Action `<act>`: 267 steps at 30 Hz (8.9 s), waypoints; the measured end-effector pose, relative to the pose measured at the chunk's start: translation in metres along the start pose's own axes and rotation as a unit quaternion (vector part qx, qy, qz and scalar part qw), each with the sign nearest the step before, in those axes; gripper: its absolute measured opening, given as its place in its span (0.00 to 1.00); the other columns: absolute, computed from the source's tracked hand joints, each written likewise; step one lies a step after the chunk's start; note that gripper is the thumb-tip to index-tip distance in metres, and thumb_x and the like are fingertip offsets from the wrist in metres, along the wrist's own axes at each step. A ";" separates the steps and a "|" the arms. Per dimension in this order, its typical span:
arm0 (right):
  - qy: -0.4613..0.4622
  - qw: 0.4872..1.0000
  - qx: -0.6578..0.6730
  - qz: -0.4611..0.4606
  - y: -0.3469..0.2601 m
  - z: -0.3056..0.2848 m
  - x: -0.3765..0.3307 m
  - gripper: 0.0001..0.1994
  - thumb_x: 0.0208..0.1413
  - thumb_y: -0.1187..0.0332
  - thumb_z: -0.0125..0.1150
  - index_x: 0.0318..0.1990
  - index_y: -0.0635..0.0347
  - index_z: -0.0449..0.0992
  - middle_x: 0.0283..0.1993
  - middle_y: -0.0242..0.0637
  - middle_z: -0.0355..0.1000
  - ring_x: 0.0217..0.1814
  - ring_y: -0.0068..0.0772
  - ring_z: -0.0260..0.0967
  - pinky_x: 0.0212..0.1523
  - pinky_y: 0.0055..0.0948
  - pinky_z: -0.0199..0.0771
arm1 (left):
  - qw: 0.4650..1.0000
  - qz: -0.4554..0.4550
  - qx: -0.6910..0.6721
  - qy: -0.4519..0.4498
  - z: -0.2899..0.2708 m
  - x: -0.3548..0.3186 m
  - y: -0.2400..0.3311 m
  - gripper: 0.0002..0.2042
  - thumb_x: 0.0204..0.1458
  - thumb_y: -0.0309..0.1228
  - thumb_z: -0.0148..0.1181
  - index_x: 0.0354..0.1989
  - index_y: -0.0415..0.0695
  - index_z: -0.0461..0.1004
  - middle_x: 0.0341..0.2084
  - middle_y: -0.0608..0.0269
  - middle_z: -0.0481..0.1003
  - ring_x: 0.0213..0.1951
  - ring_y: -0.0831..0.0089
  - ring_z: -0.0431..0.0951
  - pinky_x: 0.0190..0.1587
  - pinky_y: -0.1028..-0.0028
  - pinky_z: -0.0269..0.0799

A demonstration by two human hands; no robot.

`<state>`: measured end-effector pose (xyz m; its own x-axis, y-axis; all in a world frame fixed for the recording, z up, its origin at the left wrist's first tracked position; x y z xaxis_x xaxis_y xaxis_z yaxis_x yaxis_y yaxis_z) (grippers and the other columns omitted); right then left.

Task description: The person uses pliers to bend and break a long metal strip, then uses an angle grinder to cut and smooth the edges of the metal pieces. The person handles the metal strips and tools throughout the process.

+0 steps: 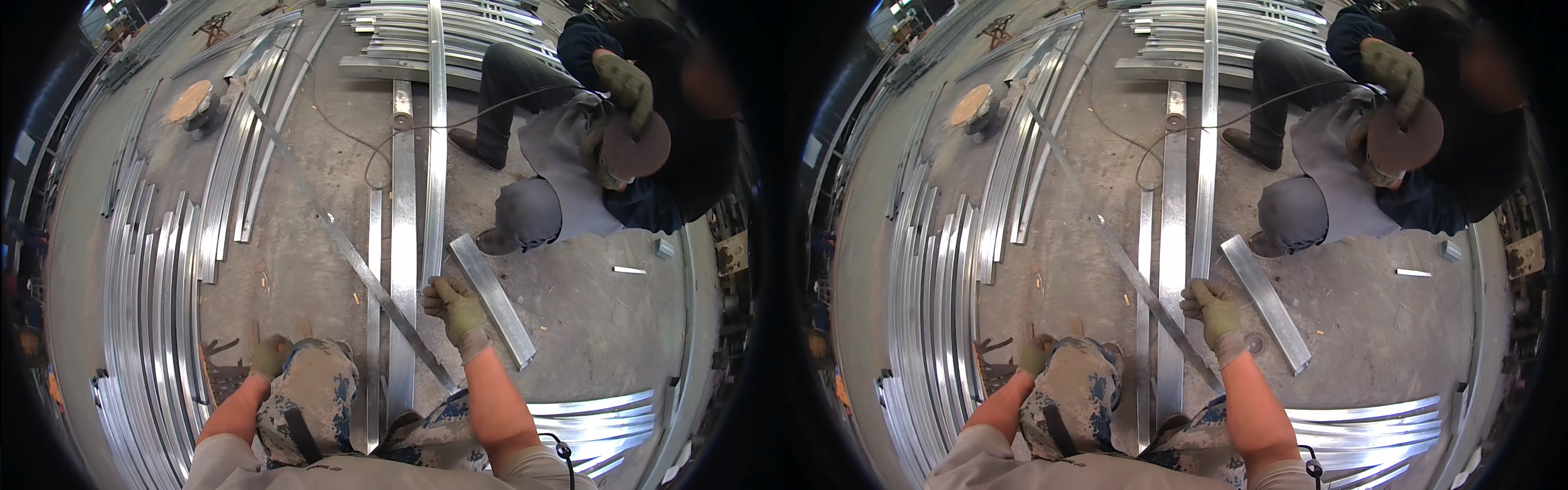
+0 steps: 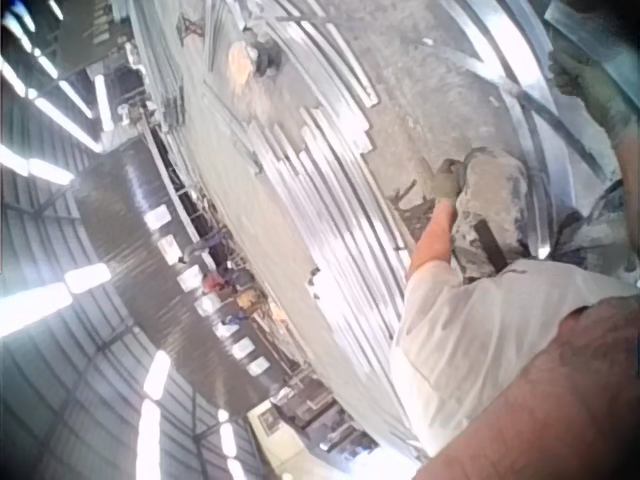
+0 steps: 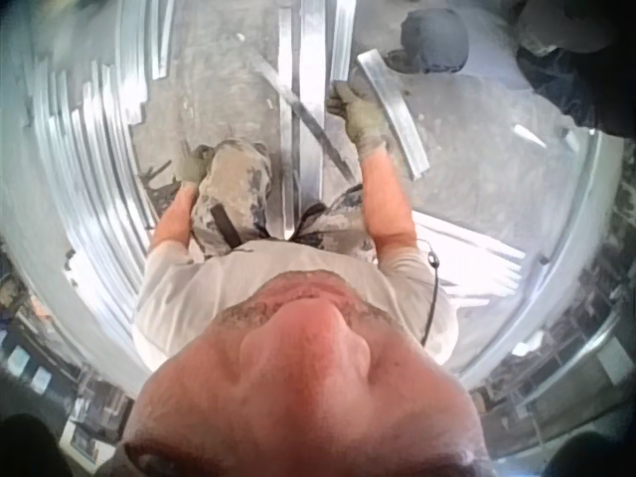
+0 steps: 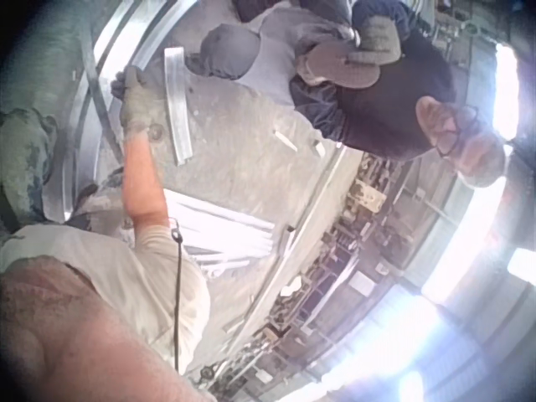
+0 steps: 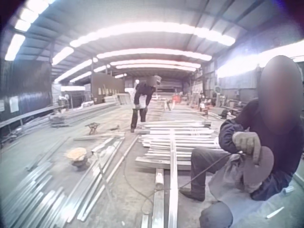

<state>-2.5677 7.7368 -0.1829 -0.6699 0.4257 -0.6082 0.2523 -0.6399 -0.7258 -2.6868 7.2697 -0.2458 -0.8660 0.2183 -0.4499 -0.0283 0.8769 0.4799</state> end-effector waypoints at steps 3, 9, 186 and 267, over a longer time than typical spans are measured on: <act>-0.013 1.000 -0.022 0.015 0.002 0.007 0.002 0.15 0.62 0.62 0.68 0.48 0.65 0.80 0.39 0.40 0.81 0.34 0.29 0.79 0.37 0.30 0.81 | 0.996 -0.017 -0.088 -0.020 0.015 -0.034 -0.034 0.19 0.56 0.41 0.63 0.52 0.42 0.80 0.34 0.45 0.83 0.41 0.47 0.83 0.52 0.58 0.77; -0.022 0.997 -0.067 0.006 -0.008 0.014 -0.023 0.19 0.62 0.62 0.66 0.52 0.69 0.79 0.40 0.42 0.81 0.36 0.30 0.79 0.38 0.30 0.80 | 0.993 -0.070 -0.075 -0.055 0.025 -0.065 -0.047 0.19 0.57 0.41 0.63 0.52 0.42 0.80 0.34 0.45 0.83 0.41 0.47 0.83 0.51 0.59 0.77; 0.291 0.738 -0.561 0.236 0.235 -0.282 -0.121 0.34 0.59 0.33 0.56 0.58 0.51 0.80 0.61 0.44 0.78 0.66 0.49 0.73 0.66 0.49 0.68 | 0.842 0.321 -0.342 -0.266 -0.043 -0.083 0.347 0.15 0.68 0.30 0.57 0.57 0.34 0.77 0.39 0.56 0.84 0.42 0.70 0.84 0.51 0.70 0.79; 0.144 0.797 -0.585 -0.041 0.000 -0.022 -0.295 0.23 0.57 0.56 0.61 0.56 0.60 0.81 0.55 0.50 0.80 0.59 0.49 0.78 0.61 0.38 0.75 | 0.751 0.260 -0.453 -0.404 0.012 -0.098 0.344 0.13 0.66 0.32 0.61 0.52 0.34 0.78 0.36 0.59 0.81 0.38 0.72 0.81 0.46 0.71 0.80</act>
<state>-2.3545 7.6250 -0.0102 -0.5726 0.6719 -0.4697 0.8068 0.3602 -0.4682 -2.6056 7.5547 -0.0459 -0.3016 0.9402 -0.1582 -0.4359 0.0116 0.8999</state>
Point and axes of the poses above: each hand's wrist, its own x-axis towards the middle knuckle, its own z-axis out of the palm, y = z × x, the point moved 9 cm from there along x, towards the middle knuckle
